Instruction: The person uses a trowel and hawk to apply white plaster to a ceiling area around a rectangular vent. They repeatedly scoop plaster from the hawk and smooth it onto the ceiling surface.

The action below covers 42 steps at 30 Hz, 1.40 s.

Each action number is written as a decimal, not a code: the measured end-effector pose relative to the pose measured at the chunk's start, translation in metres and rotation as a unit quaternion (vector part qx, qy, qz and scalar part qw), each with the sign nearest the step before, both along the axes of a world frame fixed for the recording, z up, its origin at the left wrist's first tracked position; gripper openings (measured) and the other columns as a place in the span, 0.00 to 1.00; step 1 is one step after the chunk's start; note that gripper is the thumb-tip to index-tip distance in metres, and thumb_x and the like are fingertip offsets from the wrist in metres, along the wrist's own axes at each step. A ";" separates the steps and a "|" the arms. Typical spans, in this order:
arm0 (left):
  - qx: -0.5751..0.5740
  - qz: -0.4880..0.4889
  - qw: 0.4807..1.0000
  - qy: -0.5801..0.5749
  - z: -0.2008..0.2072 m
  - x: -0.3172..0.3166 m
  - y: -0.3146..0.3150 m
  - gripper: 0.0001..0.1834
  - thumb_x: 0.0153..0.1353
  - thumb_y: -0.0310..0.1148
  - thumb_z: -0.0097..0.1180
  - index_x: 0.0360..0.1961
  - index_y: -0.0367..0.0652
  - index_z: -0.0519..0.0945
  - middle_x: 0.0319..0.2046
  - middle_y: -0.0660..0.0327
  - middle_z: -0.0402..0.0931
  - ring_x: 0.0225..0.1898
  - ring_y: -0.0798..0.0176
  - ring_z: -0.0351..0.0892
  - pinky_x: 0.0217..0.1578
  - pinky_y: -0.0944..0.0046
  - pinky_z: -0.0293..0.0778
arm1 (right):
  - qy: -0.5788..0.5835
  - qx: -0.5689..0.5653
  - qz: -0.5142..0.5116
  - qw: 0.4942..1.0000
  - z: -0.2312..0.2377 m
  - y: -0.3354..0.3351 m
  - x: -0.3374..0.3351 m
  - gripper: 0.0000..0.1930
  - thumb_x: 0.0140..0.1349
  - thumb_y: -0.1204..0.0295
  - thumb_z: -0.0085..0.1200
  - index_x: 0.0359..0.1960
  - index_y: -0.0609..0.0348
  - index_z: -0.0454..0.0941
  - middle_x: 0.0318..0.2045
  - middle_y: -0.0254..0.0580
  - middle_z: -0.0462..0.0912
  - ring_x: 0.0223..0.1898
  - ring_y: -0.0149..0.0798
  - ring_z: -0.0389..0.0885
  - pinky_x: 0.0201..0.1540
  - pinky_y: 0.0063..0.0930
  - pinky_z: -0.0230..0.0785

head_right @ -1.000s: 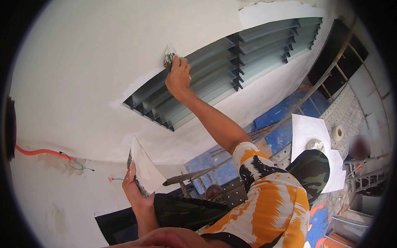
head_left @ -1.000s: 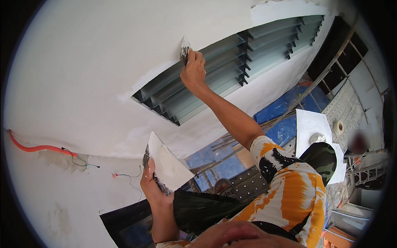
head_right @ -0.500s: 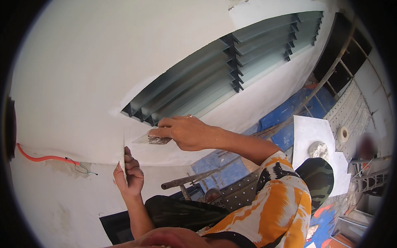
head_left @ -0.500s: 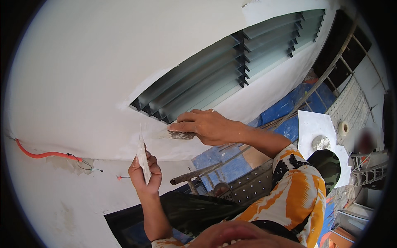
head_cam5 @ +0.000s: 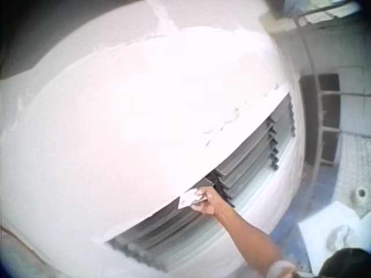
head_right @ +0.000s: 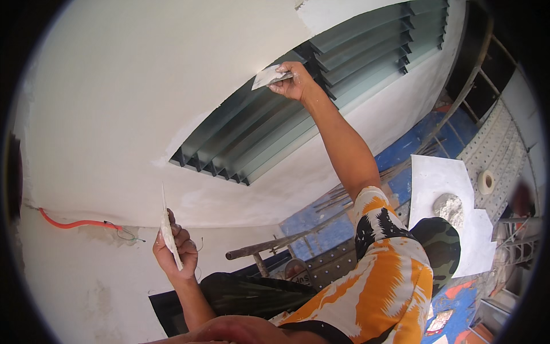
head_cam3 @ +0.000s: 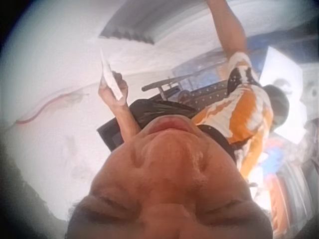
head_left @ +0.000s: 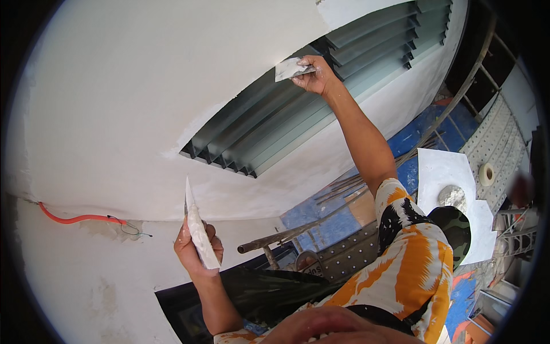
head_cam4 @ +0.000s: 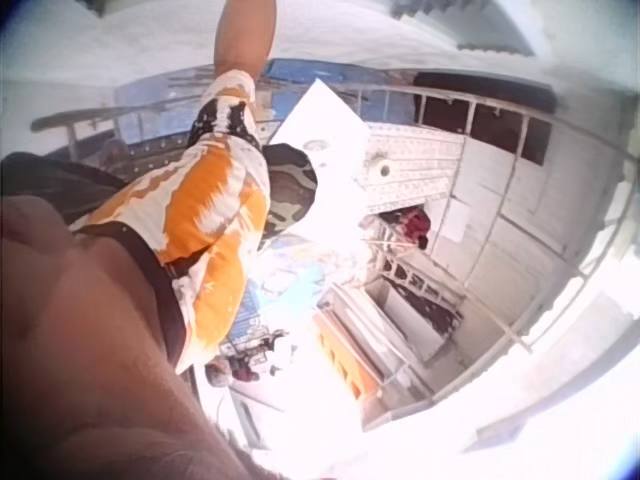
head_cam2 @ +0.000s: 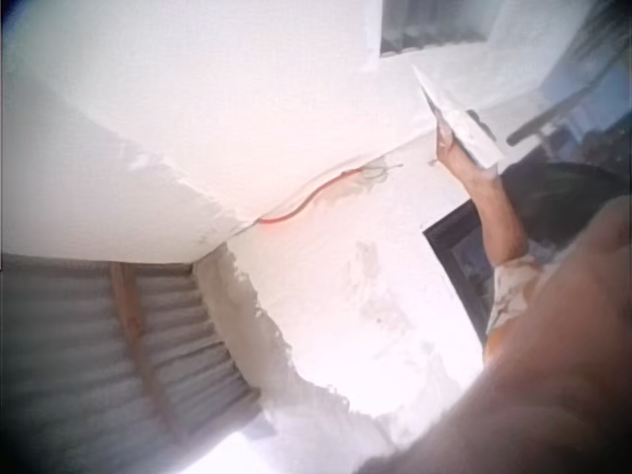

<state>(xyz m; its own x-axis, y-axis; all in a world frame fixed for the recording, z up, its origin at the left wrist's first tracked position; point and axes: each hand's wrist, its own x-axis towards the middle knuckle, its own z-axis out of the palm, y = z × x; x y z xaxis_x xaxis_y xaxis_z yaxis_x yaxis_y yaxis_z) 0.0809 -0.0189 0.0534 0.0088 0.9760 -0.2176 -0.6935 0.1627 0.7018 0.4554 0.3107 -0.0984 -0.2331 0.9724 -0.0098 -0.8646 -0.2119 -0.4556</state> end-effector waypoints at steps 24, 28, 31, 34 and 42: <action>0.633 0.061 0.465 0.616 -0.029 -0.028 0.009 0.16 0.62 0.31 0.60 0.51 0.40 0.80 0.53 0.44 0.79 0.54 0.43 0.79 0.53 0.45 0.75 | 0.081 -0.115 0.169 0.976 0.082 -0.277 -0.221 0.15 0.62 0.73 0.54 0.51 0.63 0.76 0.43 0.47 0.83 0.41 0.46 0.85 0.43 0.44 0.79; 0.562 0.115 0.492 0.655 -0.038 -0.056 -0.003 0.19 0.56 0.29 0.61 0.50 0.37 0.81 0.53 0.45 0.79 0.53 0.40 0.79 0.52 0.50 0.76 | 0.024 -0.056 0.157 0.986 0.103 -0.279 -0.205 0.17 0.63 0.74 0.54 0.53 0.67 0.74 0.45 0.46 0.83 0.46 0.46 0.84 0.52 0.43 0.77; 0.247 0.177 0.781 0.546 -0.051 -0.056 -0.002 0.12 0.65 0.26 0.55 0.49 0.37 0.80 0.49 0.51 0.81 0.49 0.53 0.82 0.52 0.58 0.76 | 0.086 0.017 0.112 0.990 0.123 -0.284 -0.206 0.17 0.67 0.74 0.50 0.55 0.66 0.73 0.44 0.44 0.83 0.46 0.44 0.84 0.53 0.44 0.75; 0.041 0.143 0.985 0.083 -0.064 -0.057 0.008 0.12 0.71 0.29 0.50 0.52 0.38 0.78 0.46 0.58 0.80 0.48 0.62 0.81 0.50 0.63 0.75 | -0.223 0.291 0.037 0.930 0.134 -0.287 -0.225 0.17 0.67 0.77 0.50 0.58 0.61 0.73 0.48 0.48 0.79 0.51 0.47 0.79 0.57 0.44 0.71; 0.026 0.011 0.986 -0.167 -0.073 -0.109 -0.002 0.18 0.69 0.35 0.51 0.55 0.33 0.74 0.41 0.52 0.80 0.39 0.59 0.82 0.39 0.63 0.83 | -0.653 0.604 -0.087 0.449 0.110 -0.268 -0.222 0.30 0.55 0.85 0.53 0.61 0.47 0.75 0.53 0.50 0.73 0.59 0.58 0.72 0.58 0.50 0.71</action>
<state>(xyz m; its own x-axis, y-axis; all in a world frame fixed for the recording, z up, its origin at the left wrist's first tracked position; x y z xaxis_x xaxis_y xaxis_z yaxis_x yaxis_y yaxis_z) -0.0283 -0.0211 -0.0197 0.0496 0.9864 -0.1564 -0.8904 0.1146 0.4405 0.2331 0.0427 0.0117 -0.7157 0.4543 0.5304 0.3509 0.8906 -0.2893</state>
